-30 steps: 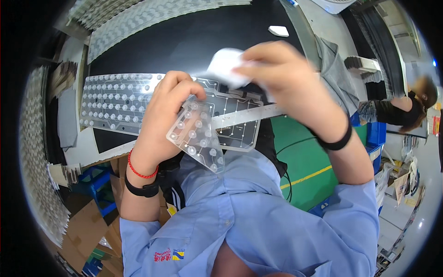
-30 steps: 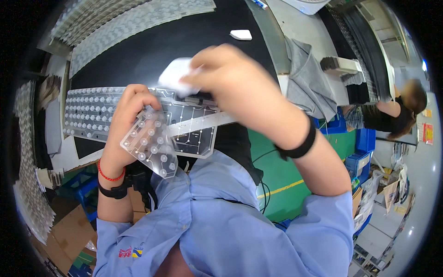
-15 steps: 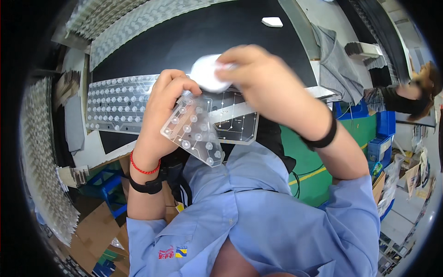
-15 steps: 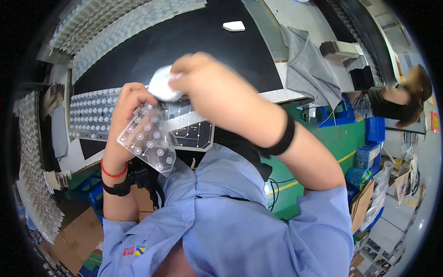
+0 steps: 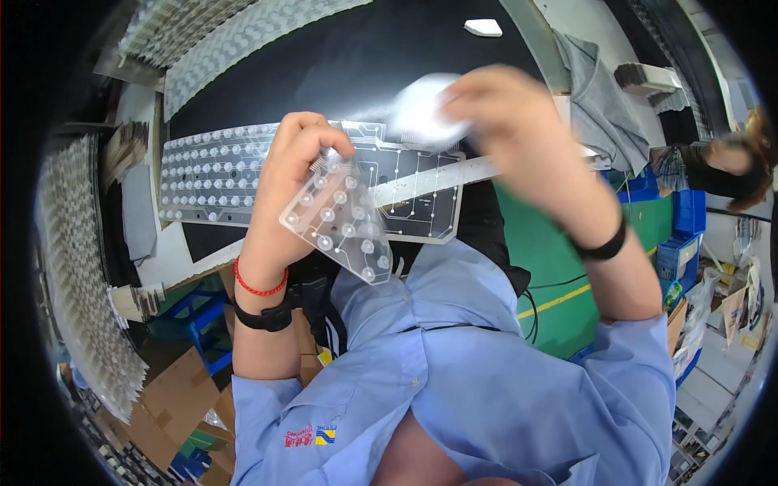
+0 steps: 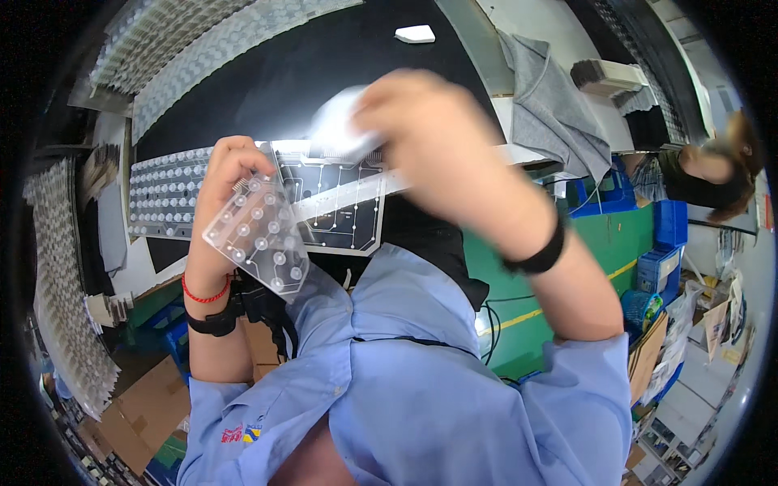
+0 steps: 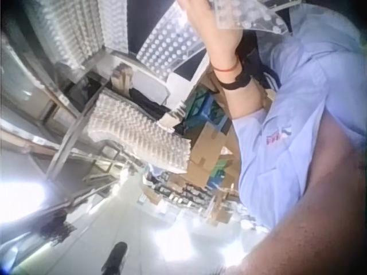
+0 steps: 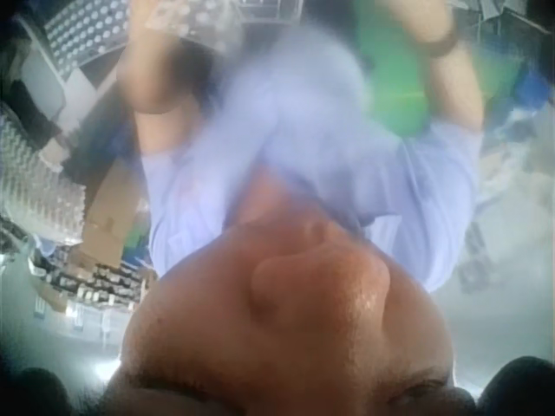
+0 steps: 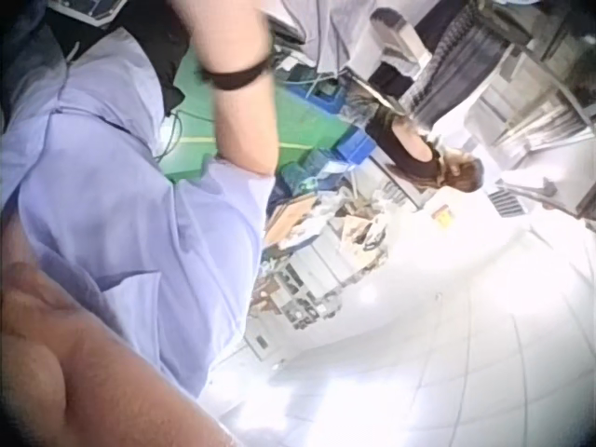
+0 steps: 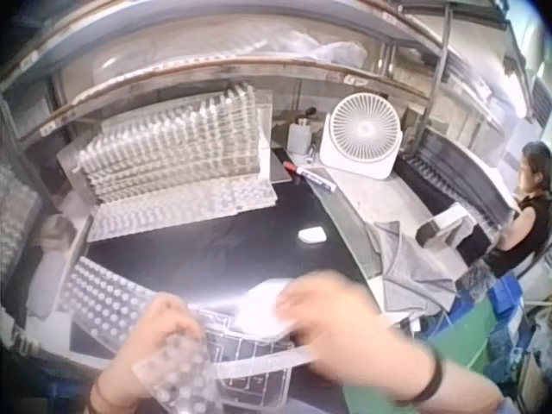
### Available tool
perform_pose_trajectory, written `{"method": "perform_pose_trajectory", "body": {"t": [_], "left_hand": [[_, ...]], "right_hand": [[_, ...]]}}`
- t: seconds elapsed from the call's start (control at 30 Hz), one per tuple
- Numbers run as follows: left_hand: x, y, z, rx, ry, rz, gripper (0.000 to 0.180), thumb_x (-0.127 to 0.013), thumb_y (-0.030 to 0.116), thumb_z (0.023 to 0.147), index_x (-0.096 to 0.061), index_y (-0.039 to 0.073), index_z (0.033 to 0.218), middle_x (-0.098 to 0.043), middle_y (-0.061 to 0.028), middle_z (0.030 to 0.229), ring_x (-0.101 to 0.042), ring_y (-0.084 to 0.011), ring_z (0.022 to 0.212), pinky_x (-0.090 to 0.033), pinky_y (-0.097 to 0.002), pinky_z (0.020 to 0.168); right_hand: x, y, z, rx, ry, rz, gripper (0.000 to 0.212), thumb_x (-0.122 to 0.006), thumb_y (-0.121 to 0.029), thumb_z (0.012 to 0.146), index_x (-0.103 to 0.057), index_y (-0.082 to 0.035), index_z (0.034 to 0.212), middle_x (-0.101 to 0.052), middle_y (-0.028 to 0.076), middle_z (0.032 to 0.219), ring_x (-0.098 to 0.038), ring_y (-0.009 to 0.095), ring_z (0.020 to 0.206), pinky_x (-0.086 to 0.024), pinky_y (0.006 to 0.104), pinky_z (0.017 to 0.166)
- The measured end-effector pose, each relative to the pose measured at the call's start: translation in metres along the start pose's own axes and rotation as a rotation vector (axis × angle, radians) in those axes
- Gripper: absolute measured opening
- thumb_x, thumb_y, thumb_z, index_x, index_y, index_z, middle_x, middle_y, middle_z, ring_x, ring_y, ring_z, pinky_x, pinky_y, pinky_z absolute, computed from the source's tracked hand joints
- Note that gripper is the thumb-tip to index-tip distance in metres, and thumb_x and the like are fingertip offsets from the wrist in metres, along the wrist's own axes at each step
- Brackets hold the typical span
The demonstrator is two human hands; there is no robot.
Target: Inspecting and cleaning plastic keyboard circuit membranes at a workstation.
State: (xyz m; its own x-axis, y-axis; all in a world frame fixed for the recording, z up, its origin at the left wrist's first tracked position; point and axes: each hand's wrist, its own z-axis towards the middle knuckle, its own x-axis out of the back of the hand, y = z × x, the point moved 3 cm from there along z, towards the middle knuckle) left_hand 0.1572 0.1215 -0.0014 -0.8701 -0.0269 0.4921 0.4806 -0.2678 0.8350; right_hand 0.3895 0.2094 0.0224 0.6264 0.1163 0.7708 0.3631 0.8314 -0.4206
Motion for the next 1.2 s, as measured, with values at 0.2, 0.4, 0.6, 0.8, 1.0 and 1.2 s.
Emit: {"method": "perform_pose_trajectory", "body": {"t": [0.2, 0.4, 0.6, 0.8, 1.0, 1.2], "left_hand": [[0.002, -0.003, -0.008, 0.014, 0.029, -0.034, 0.026, -0.069, 0.01, 0.078, -0.062, 0.007, 0.102, -0.047, -0.0066, 0.104, -0.05, -0.0187, 0.092, -0.043, -0.028, 0.081], [0.0, -0.002, -0.002, 0.003, 0.023, -0.02, 0.026, -0.069, 0.012, 0.078, -0.062, 0.007, 0.102, -0.047, -0.0069, 0.105, -0.05, -0.0183, 0.091, -0.043, -0.0278, 0.08], [0.002, -0.006, -0.005, 0.0, 0.016, 0.014, 0.025, -0.068, 0.008, 0.078, -0.062, 0.007, 0.102, -0.047, -0.007, 0.105, -0.05, -0.0182, 0.09, -0.043, -0.0274, 0.078], [-0.002, 0.005, -0.002, 0.003, 0.017, -0.003, 0.025, -0.066, 0.003, 0.078, -0.062, 0.007, 0.102, -0.05, -0.0074, 0.104, -0.051, -0.0185, 0.088, -0.044, -0.0277, 0.077], [-0.002, -0.001, -0.009, 0.081, 0.102, -0.119, 0.065, -0.057, -0.008, 0.08, -0.046, 0.005, 0.143, -0.056, -0.0083, 0.119, -0.046, -0.0108, 0.083, -0.039, -0.0227, 0.068], [0.0, -0.007, -0.014, 0.029, 0.153, -0.227, 0.061, -0.056, -0.009, 0.081, -0.048, 0.004, 0.14, -0.056, -0.0082, 0.116, -0.048, -0.0106, 0.084, -0.041, -0.0218, 0.071]], "right_hand": [[0.029, -0.031, -0.037, 0.002, -0.931, 0.203, 0.004, -0.062, -0.003, 0.068, -0.064, 0.0, 0.071, -0.063, 0.017, 0.081, -0.064, 0.036, 0.084, -0.053, 0.0436, 0.075], [0.039, 0.019, 0.008, -0.112, 0.037, 0.02, 0.033, -0.051, 0.012, 0.075, -0.072, 0.0, 0.096, -0.069, 0.017, 0.101, -0.066, 0.035, 0.097, -0.053, 0.0389, 0.086], [-0.001, -0.018, -0.018, 0.019, -0.339, -0.016, 0.04, -0.06, 0.009, 0.064, -0.073, -0.002, 0.101, -0.065, 0.017, 0.096, -0.064, 0.036, 0.099, -0.054, 0.0421, 0.086], [0.09, 0.044, -0.02, -0.162, -0.057, -0.395, 0.021, -0.062, 0.0, 0.081, -0.07, 0.002, 0.1, -0.068, 0.02, 0.105, -0.064, 0.038, 0.095, -0.051, 0.0448, 0.087], [0.035, -0.017, -0.053, -0.813, -0.204, 0.289, 0.02, -0.06, -0.018, 0.099, -0.065, 0.001, 0.094, -0.068, 0.011, 0.083, -0.065, 0.016, 0.072, -0.051, 0.0303, 0.067], [-0.014, -0.045, -0.077, -0.577, 0.065, 0.708, 0.035, -0.052, 0.003, 0.095, -0.056, 0.0, 0.13, -0.069, 0.015, 0.11, -0.07, 0.022, 0.093, -0.056, 0.0319, 0.076]]}}
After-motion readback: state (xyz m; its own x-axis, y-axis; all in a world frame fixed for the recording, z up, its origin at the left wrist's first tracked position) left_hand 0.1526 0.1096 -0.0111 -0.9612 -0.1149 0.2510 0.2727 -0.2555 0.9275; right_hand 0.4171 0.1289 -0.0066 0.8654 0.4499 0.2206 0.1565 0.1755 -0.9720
